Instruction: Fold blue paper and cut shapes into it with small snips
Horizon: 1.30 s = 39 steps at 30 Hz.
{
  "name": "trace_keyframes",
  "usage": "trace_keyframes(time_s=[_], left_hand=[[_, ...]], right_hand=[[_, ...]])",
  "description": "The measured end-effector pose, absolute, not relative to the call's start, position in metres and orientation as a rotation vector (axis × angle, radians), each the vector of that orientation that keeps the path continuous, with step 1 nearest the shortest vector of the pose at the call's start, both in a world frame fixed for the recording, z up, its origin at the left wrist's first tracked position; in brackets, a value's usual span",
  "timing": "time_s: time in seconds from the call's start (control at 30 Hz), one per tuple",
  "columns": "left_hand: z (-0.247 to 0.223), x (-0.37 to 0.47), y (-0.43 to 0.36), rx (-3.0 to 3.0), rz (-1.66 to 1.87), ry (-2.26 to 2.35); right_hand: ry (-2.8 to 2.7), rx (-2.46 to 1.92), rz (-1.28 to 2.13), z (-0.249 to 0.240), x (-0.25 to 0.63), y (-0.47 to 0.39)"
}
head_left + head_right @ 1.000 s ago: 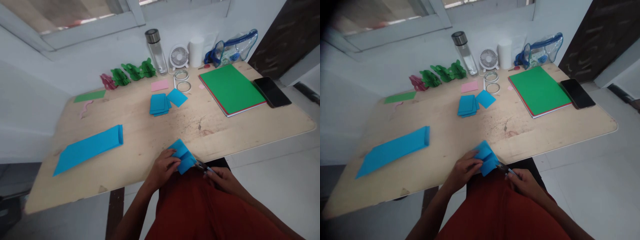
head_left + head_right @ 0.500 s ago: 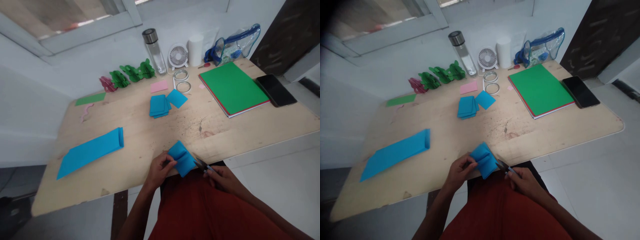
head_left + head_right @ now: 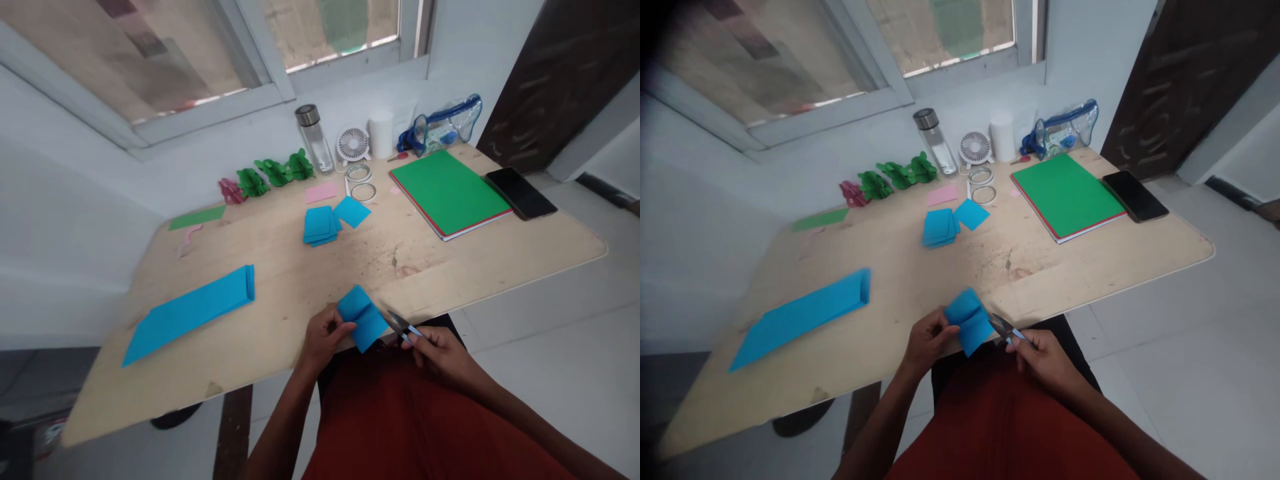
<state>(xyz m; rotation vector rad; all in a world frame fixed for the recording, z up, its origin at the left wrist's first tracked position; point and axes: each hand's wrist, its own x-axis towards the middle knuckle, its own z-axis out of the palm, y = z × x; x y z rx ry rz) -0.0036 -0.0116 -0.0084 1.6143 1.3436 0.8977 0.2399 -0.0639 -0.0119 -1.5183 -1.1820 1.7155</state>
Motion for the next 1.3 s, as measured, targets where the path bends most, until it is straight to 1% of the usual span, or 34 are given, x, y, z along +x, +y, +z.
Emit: trace_keyframes(time_s=[0.2,0.47,0.93,1.1,1.3], left_hand=[[-0.009,-0.004,-0.013,1.564,0.918,1.345],[-0.010,-0.002,-0.013,1.545,0.935,1.368],[-0.010,-0.001,-0.014,1.527,0.964,1.383],[-0.006,0.000,-0.013,1.496,0.976,1.390],[-0.005,-0.001,-0.013,1.494,0.954,1.415]], right_hand=[[-1.229,-1.546,1.690,-0.012,0.240,-0.054],[-1.162,-1.505,1.858,-0.015,0.240,-0.052],[-1.257,-1.576,1.757,-0.010,0.237,-0.043],[-1.280,-1.595,1.702,-0.001,0.237,-0.039],[-1.357,-1.611,1.742,0.005,0.235,-0.038]])
